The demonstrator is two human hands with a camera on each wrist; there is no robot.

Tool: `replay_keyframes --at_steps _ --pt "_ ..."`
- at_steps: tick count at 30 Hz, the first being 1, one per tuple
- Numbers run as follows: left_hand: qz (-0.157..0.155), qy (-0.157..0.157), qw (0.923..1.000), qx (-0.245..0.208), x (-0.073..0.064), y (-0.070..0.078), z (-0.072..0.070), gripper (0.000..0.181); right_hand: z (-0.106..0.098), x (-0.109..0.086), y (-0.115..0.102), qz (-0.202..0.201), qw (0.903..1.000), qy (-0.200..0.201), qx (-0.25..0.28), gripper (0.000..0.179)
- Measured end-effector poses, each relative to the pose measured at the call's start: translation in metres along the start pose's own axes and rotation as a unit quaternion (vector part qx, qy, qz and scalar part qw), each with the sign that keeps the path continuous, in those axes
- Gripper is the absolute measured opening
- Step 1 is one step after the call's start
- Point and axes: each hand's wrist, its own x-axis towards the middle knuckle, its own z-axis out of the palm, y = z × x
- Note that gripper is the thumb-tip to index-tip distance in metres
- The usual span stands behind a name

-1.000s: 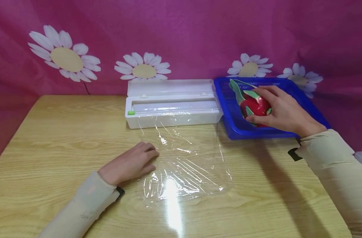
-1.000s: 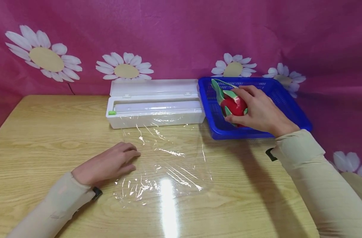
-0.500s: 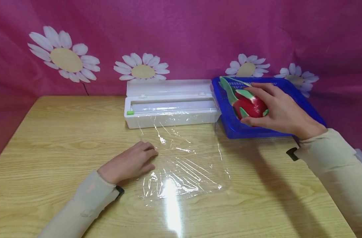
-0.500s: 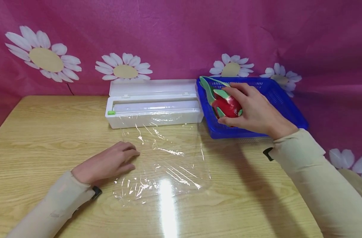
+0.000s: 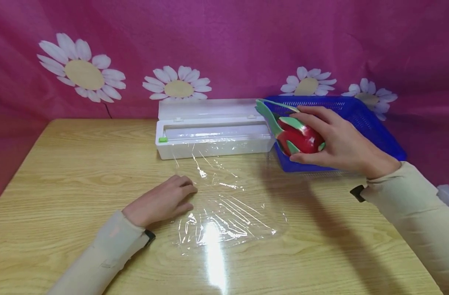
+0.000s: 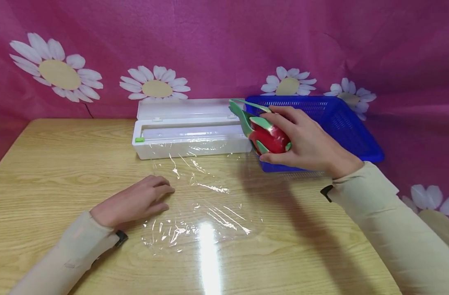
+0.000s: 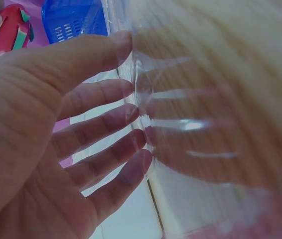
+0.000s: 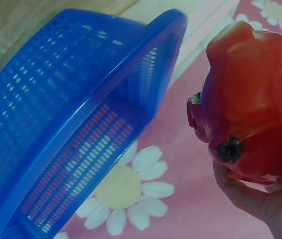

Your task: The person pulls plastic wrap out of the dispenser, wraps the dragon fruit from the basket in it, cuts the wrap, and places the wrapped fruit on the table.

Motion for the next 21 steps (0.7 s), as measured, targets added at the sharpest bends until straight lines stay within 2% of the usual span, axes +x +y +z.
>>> replay_keyframes --at_steps 10,18,21 --pt "-0.01 -0.008 0.9999 -0.008 0.0 -0.002 0.001 0.041 0.011 0.006 -0.017 -0.068 0.9976 -0.001 0.009 0.091" --pt "-0.01 -0.009 0.9998 -0.014 0.0 -0.003 0.0 0.04 0.023 0.01 -0.023 -0.146 0.9887 0.0 0.036 0.097" --pt "-0.013 -0.01 0.9998 -0.014 0.0 -0.003 0.0 0.041 0.027 0.011 -0.026 -0.161 0.9859 -0.008 0.047 0.097"
